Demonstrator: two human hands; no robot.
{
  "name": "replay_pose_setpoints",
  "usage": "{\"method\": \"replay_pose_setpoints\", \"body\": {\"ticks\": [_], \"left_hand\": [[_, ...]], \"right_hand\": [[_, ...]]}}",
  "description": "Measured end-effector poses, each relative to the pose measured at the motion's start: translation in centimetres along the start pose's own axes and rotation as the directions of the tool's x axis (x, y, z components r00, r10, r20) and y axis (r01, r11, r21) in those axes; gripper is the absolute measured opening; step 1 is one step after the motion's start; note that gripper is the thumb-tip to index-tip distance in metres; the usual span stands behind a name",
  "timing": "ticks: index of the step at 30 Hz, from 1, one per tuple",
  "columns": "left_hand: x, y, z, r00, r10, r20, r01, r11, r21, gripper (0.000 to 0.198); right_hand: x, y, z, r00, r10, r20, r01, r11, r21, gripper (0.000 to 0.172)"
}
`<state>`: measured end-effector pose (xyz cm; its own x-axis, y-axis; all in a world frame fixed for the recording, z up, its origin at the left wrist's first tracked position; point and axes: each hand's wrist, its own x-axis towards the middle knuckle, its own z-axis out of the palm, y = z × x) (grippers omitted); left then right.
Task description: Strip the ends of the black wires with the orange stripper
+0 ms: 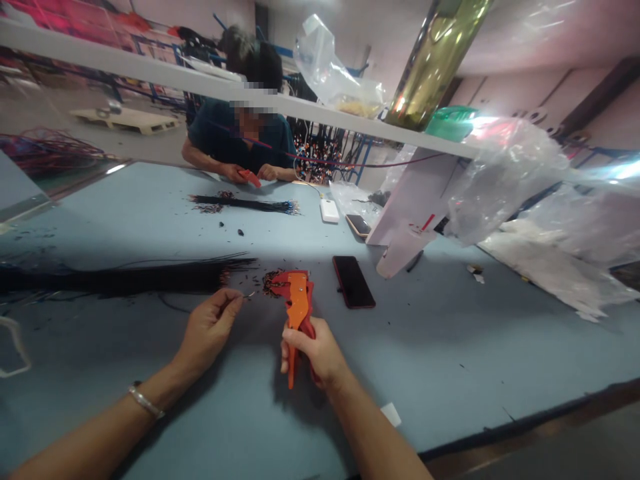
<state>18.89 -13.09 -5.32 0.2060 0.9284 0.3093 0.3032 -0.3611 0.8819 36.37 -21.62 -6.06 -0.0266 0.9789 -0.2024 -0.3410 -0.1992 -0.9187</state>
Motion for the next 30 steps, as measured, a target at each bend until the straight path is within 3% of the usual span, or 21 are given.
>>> {"method": "replay_pose_setpoints", "body": {"ticks": [17, 24, 30], "left_hand": [[-0.08, -0.45, 0.07, 0.999, -0.032, -0.014, 0.032, 0.999, 0.005, 0.023], [-0.10, -0.40, 0.01, 0.999, -0.046, -0.029, 0.045, 0.999, -0.030, 0.023], [-0.03, -0.54, 0.03, 0.999, -0.030, -0.017, 0.030, 1.000, -0.008, 0.021]], "right_hand": [[-0.07, -0.39, 0.39, 0.993, 0.042, 0.108, -0.062, 0.980, 0.191, 0.032], [0.22, 0.04, 0.08, 0.987, -0.012, 0.161, -0.014, 0.987, 0.160, 0.035], [-0.25, -0.26, 0.52, 0.991, -0.019, 0.131, 0.004, 0.993, 0.118, 0.030]]}}
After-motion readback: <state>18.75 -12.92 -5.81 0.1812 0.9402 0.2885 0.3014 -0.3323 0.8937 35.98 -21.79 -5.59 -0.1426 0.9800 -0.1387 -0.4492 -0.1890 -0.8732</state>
